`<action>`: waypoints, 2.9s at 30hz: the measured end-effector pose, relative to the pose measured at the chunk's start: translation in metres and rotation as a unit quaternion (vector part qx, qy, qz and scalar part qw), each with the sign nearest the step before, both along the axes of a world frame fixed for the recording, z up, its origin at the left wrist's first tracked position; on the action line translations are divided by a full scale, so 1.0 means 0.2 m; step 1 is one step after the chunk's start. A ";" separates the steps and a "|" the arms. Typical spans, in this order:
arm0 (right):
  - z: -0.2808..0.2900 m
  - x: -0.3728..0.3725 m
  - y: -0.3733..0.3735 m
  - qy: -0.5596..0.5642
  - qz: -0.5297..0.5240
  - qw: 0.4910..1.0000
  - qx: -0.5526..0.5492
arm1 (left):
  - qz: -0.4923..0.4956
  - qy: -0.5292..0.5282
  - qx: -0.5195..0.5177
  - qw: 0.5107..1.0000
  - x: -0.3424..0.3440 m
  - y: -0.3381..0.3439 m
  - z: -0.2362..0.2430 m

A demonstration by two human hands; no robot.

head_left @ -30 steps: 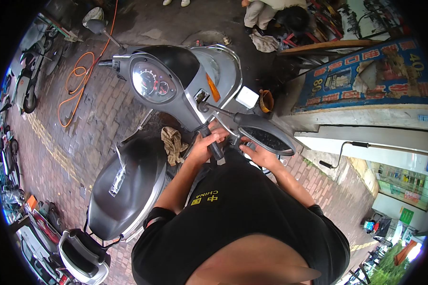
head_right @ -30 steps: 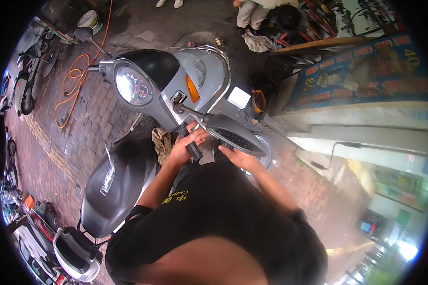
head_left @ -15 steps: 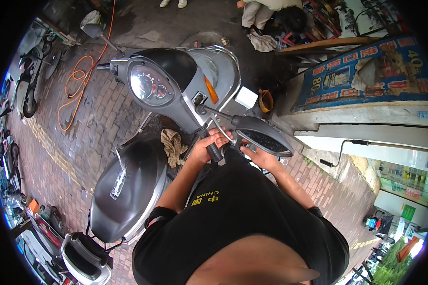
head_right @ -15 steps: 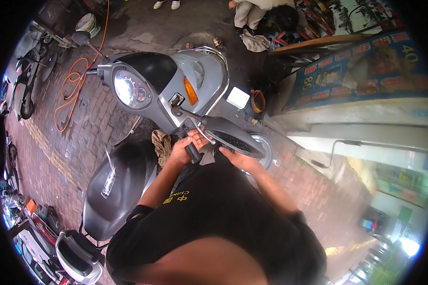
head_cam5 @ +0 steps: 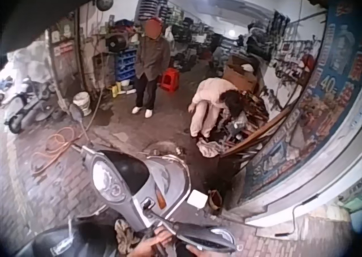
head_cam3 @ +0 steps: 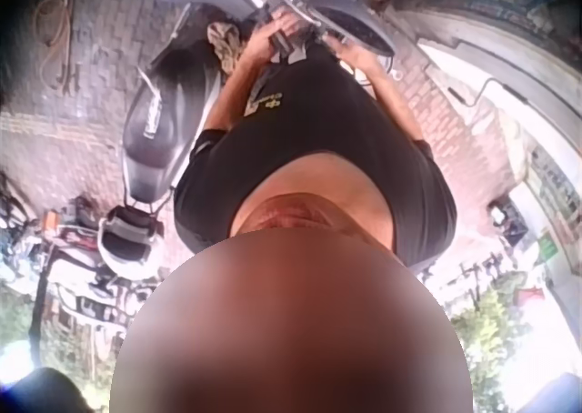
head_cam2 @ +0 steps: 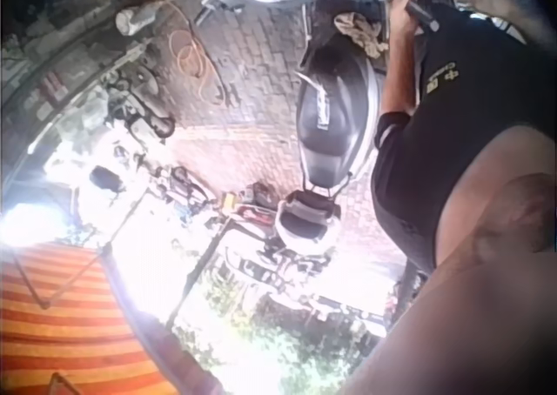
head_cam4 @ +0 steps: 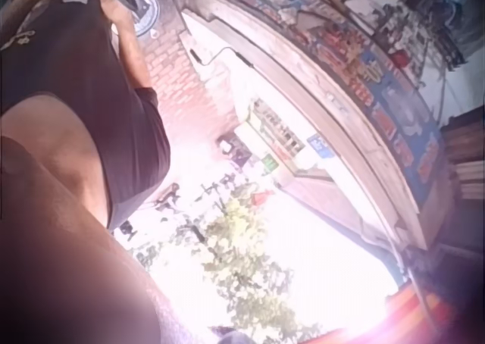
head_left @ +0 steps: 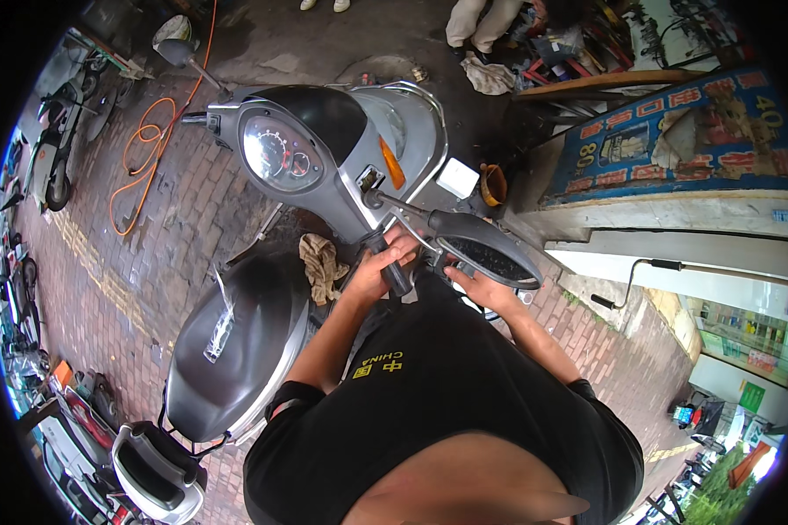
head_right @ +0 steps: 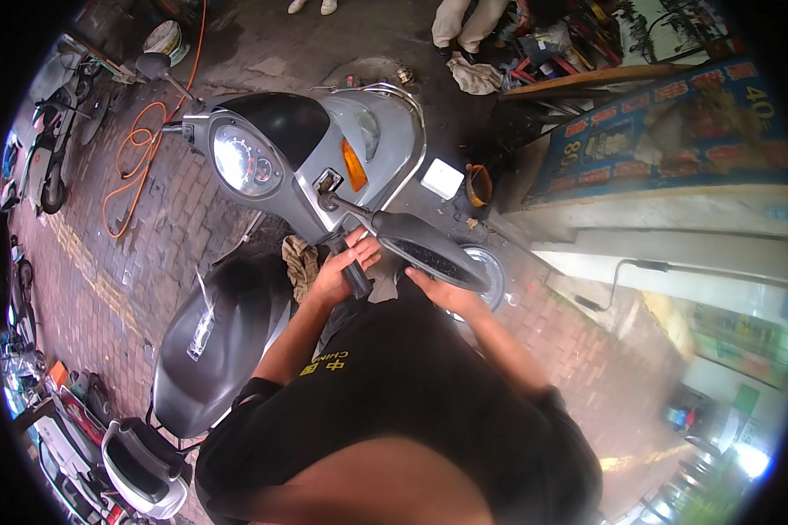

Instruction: The person works on the front handlebar area of a scooter, repeatedly manipulating a small component near the right grip. Another person briefly pours liquid from a can into the scooter's fuel area. The person continues adjusting the handlebar component throughout the clip.

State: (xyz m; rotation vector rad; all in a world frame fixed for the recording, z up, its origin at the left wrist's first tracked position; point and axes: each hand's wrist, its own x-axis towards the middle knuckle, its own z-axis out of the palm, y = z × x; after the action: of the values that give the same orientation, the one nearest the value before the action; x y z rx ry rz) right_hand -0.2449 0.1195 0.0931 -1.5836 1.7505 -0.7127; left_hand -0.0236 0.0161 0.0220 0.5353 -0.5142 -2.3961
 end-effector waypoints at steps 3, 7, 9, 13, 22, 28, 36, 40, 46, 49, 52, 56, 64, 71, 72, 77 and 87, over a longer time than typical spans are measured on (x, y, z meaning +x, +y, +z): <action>-0.01 0.00 0.00 -0.004 -0.003 1.000 -0.013 | -0.023 0.057 0.013 0.998 -0.02 0.00 -0.11; 0.02 -0.01 0.01 0.031 0.018 0.999 -0.035 | -0.036 0.123 0.030 0.991 -0.04 0.00 -0.12; 0.01 -0.01 0.02 0.025 0.015 0.999 -0.035 | -0.029 0.115 0.036 0.992 -0.04 0.00 -0.12; -0.02 0.00 0.04 -0.006 -0.027 0.999 -0.039 | -0.018 0.064 0.052 0.996 -0.02 -0.01 -0.14; 0.07 0.03 0.02 -0.003 -0.016 1.000 -0.014 | -0.012 -0.013 0.082 0.996 0.04 0.02 -0.24; 0.02 0.01 0.01 -0.029 -0.019 0.999 0.004 | -0.020 0.064 0.020 0.998 -0.01 -0.01 -0.07; -0.03 -0.01 0.03 0.030 -0.012 0.999 -0.018 | -0.004 0.086 0.040 0.995 -0.04 -0.01 -0.16; 0.00 0.01 0.03 0.003 -0.013 1.000 -0.003 | 0.014 0.028 0.061 0.998 0.02 -0.01 -0.24; 0.01 0.01 0.03 0.002 -0.007 1.000 0.006 | 0.002 0.128 0.124 0.984 -0.06 -0.02 0.03; 0.00 0.00 0.03 0.015 -0.004 1.000 0.002 | -0.001 0.104 0.101 0.989 -0.05 -0.01 0.00; -0.03 -0.01 0.04 0.023 -0.012 1.000 -0.010 | -0.003 0.049 0.064 0.997 0.00 0.00 -0.22; -0.02 0.00 0.04 -0.001 -0.001 1.000 0.004 | -0.012 0.050 0.040 0.998 0.00 -0.01 -0.25; 0.00 0.01 0.03 0.020 -0.004 1.000 -0.012 | -0.032 0.107 0.053 0.992 -0.03 -0.01 -0.07; -0.04 0.01 0.05 -0.003 -0.023 1.000 -0.021 | 0.001 0.064 0.034 0.997 0.00 0.00 -0.31; -0.05 0.00 0.05 0.008 -0.024 1.000 -0.015 | -0.002 0.072 0.027 0.997 -0.02 -0.01 -0.23; -0.04 0.00 0.04 0.034 -0.015 0.999 -0.026 | -0.001 0.100 0.104 0.990 -0.06 -0.01 0.02; -0.03 0.00 0.04 -0.012 -0.015 1.000 0.009 | -0.029 0.092 0.018 0.995 -0.04 0.00 -0.26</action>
State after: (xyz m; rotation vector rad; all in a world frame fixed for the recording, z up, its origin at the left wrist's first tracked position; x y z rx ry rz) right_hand -0.2456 0.1281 0.0867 -1.5332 1.7614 -0.7252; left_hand -0.0308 0.0158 -0.0292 0.3149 -0.4120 -2.4838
